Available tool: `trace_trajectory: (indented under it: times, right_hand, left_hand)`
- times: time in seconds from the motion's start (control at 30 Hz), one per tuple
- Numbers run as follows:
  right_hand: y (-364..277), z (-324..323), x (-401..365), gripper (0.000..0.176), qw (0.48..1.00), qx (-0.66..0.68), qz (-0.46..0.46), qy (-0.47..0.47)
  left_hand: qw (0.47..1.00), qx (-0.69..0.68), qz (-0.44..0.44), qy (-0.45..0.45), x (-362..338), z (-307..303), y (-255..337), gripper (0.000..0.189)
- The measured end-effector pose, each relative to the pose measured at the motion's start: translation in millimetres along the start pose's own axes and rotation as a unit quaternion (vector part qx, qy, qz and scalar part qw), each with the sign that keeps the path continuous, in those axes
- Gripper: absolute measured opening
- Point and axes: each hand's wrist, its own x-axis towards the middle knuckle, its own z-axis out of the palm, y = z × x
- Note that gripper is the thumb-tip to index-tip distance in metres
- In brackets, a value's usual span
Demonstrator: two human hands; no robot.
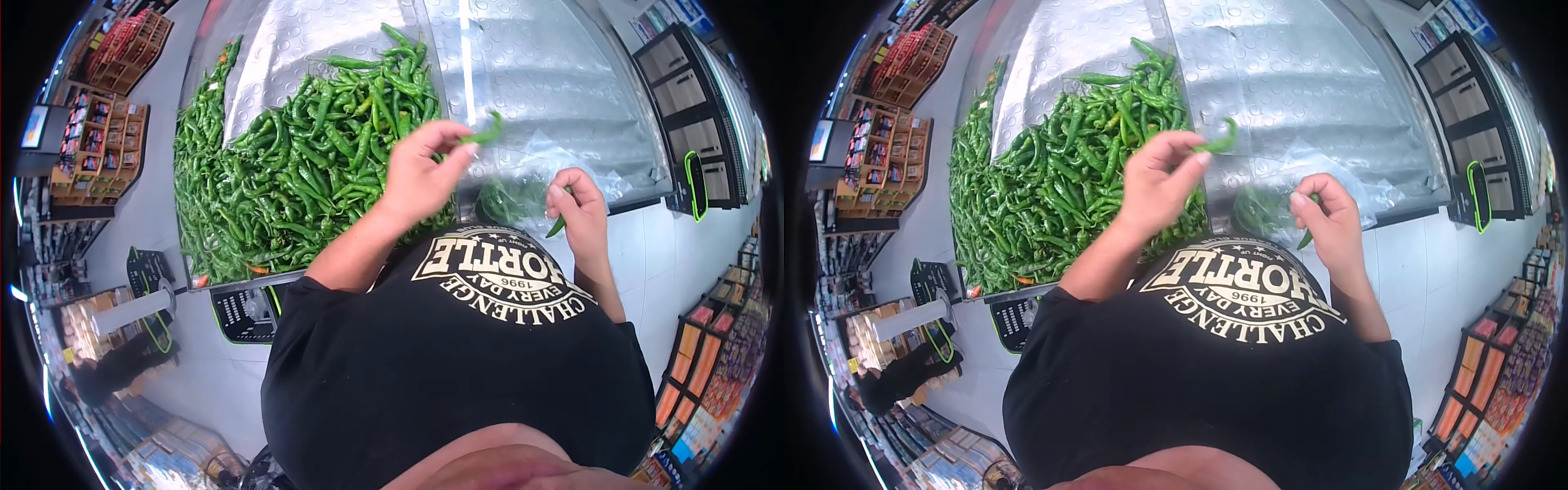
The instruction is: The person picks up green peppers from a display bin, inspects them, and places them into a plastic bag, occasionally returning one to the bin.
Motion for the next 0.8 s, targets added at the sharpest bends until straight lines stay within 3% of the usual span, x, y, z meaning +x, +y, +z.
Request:
trace_trajectory:
  times: [0.1,0.2,0.27,0.3,0.33,0.4,0.47,0.57,0.63,0.73,0.8]
  right_hand:
    - [-2.7,1.4,0.3,0.006,1.000,-0.010,0.008,-0.005]
    - [-5.9,4.0,0.8,0.006,1.000,-0.019,0.007,-0.011]
    - [-4.8,4.9,2.6,0.006,1.000,-0.016,0.009,-0.020]
    - [-4.2,5.0,2.9,0.006,1.000,-0.020,0.006,-0.019]
    - [-3.2,5.2,4.4,0.006,1.000,-0.020,0.002,-0.020]
    - [-1.4,3.4,4.3,0.009,1.000,-0.010,0.012,-0.015]
    - [-7.3,4.3,3.5,0.014,0.999,-0.003,0.035,-0.010]
    - [-17.4,9.6,1.8,0.023,0.996,-0.017,0.084,-0.029]
    - [-21.8,14.3,0.8,0.028,0.987,-0.054,0.127,-0.078]
    - [-17.3,27.3,-0.1,0.028,0.988,-0.080,0.053,-0.124]
    - [-20.8,30.6,0.3,0.027,0.985,-0.091,0.044,-0.137]
  left_hand:
    - [0.983,0.141,0.052,0.106,22.7,-31.5,4.1,0.017]
    - [0.925,0.297,0.093,0.216,47.0,-64.3,3.3,0.020]
    - [0.896,0.376,0.069,0.224,58.6,-82.8,1.5,0.023]
    - [0.901,0.377,0.009,0.213,61.3,-88.3,0.9,0.028]
    - [0.901,0.377,0.013,0.215,61.9,-91.1,-0.6,0.028]
    - [0.805,0.537,0.132,0.215,61.9,-89.1,-3.1,0.031]
    - [0.787,0.551,0.168,0.219,55.7,-75.9,-2.4,0.031]
    - [0.873,0.412,0.241,0.100,38.7,-44.7,9.3,0.027]
    - [0.930,0.318,0.170,-0.066,17.7,-17.4,25.5,0.023]
    - [0.925,0.252,0.196,-0.206,0.2,6.6,27.2,0.018]
    - [0.938,0.223,0.177,-0.200,-6.9,15.0,23.5,0.018]
